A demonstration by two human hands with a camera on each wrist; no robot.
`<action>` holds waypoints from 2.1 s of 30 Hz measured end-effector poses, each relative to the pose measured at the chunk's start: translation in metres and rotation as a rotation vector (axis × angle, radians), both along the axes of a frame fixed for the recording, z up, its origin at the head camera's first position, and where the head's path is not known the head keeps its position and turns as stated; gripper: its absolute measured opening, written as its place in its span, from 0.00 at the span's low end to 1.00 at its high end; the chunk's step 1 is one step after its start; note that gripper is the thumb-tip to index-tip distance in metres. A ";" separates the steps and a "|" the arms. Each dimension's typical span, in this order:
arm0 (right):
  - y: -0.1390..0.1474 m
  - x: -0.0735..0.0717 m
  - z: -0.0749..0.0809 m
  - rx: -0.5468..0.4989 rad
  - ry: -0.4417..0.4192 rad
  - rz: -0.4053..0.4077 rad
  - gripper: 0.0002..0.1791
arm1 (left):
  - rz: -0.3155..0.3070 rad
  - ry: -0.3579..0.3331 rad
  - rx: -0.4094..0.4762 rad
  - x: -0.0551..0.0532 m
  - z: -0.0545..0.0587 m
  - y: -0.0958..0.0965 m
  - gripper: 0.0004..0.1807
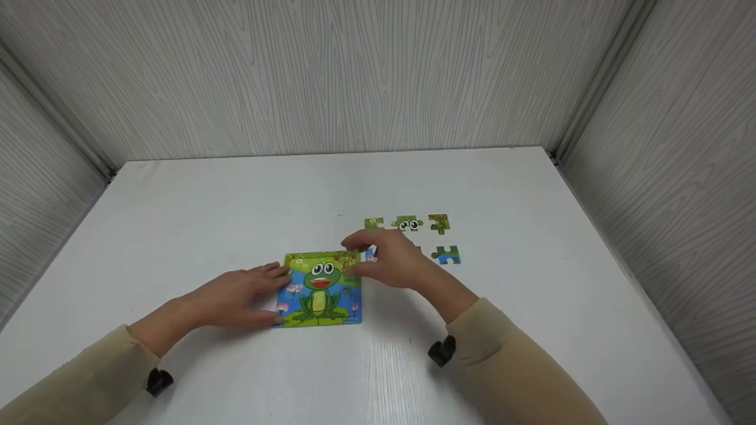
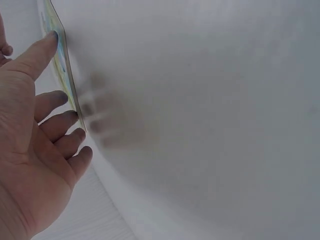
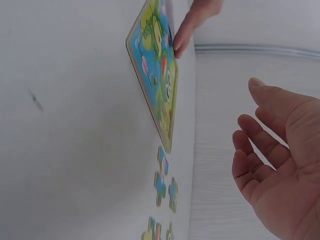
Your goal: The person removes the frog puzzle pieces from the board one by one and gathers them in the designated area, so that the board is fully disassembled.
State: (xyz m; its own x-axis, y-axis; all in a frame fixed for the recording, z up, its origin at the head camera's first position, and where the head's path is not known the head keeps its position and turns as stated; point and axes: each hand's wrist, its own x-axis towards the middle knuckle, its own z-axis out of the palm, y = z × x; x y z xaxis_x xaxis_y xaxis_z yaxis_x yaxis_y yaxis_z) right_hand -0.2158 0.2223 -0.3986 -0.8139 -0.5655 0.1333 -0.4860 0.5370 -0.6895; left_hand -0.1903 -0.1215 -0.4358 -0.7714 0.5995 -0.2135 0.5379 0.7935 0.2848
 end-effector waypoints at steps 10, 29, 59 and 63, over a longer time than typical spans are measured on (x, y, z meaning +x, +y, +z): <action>-0.053 0.002 -0.024 0.091 -0.120 0.112 0.25 | -0.016 -0.030 -0.016 -0.002 -0.002 -0.002 0.46; -0.073 -0.011 -0.052 0.187 -0.255 0.256 0.28 | 0.000 -0.062 -0.017 0.001 0.001 -0.001 0.47; -0.074 -0.009 -0.048 0.260 -0.254 0.274 0.25 | 0.015 -0.067 -0.002 0.001 -0.001 -0.002 0.47; -0.074 -0.009 -0.048 0.268 -0.248 0.274 0.25 | 0.017 -0.076 0.006 0.001 -0.002 -0.002 0.47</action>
State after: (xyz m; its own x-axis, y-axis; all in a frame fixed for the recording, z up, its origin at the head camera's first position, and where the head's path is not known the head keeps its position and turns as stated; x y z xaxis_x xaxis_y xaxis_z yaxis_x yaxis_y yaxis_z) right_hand -0.2248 0.1485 -0.4469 -0.6180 -0.7528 -0.2266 -0.4732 0.5864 -0.6575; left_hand -0.1893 -0.1238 -0.4377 -0.7628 0.5882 -0.2684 0.5012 0.8002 0.3294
